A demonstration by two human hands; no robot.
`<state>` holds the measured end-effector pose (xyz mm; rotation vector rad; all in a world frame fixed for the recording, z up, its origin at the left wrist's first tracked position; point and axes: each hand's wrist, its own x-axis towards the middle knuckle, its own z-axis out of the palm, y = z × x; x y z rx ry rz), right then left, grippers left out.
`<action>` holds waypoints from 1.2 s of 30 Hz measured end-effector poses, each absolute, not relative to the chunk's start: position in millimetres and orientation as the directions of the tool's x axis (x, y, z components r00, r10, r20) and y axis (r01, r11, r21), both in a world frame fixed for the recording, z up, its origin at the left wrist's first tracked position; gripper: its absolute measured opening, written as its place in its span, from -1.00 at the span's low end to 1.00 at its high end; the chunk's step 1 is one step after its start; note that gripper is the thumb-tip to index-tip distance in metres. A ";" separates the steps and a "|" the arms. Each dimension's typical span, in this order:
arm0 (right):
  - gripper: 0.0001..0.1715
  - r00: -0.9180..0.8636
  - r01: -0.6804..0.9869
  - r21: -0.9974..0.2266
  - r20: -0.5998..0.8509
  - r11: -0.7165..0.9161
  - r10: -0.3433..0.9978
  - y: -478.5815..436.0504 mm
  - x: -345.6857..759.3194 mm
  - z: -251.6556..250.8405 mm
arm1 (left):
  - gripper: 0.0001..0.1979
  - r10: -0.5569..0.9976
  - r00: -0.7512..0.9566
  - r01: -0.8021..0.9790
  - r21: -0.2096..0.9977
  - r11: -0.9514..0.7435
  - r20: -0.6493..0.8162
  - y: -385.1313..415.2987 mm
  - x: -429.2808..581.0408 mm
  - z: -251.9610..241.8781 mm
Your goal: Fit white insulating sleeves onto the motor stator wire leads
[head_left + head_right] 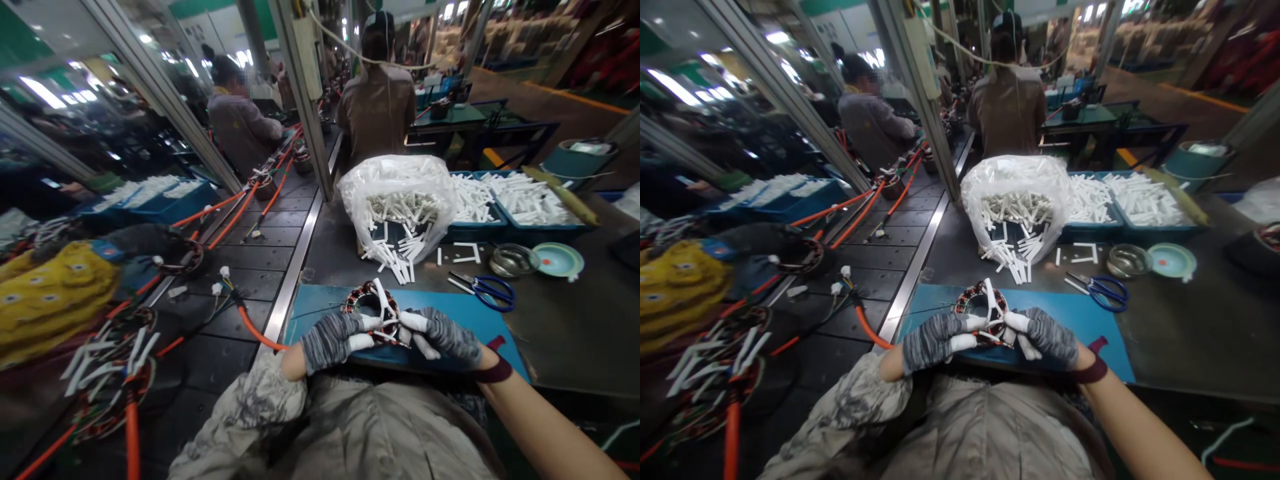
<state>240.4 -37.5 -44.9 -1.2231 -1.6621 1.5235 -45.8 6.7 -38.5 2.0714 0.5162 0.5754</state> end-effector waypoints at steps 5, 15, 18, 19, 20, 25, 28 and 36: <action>-0.23 -0.446 -0.168 -0.862 -0.366 -0.478 0.817 -54.4 222.0 -66.7 | -0.56 0.562 0.785 0.127 0.820 -0.557 0.261 6.3 -45.5 -42.9; -0.53 0.016 0.545 -0.835 0.098 0.073 0.995 -71.4 244.8 -63.2 | -0.53 0.556 0.785 0.125 0.809 -0.575 0.274 6.2 -47.6 -51.2; -0.46 -0.037 0.615 -0.778 0.132 0.127 0.991 -66.0 243.0 -63.7 | -0.53 0.547 0.798 0.127 0.817 -0.562 0.253 8.1 -47.2 -48.9; -0.43 -0.064 0.552 -0.831 0.044 0.072 0.997 -64.1 240.5 -61.4 | -0.53 0.542 0.803 0.128 0.816 -0.564 0.249 8.9 -47.2 -48.2; -0.39 -0.106 0.470 -0.883 -0.073 -0.015 0.992 -62.2 237.8 -58.1 | -0.53 0.534 0.809 0.127 0.813 -0.568 0.247 9.5 -47.3 -47.7; -0.18 -0.245 0.359 -0.913 -0.293 -0.194 0.924 -60.6 231.0 -40.3 | -0.53 0.533 0.812 0.147 0.799 -0.583 0.239 8.5 -47.8 -48.6; -0.37 -0.151 0.485 -0.874 -0.111 -0.025 0.982 -63.6 235.0 -39.5 | -0.55 0.569 0.793 0.199 0.791 -0.578 0.216 5.3 -47.2 -48.6; -0.14 -0.325 0.240 -0.911 -0.401 -0.335 0.856 -56.5 235.4 -48.2 | -0.54 0.554 0.813 0.229 0.778 -0.585 0.177 7.7 -46.7 -45.2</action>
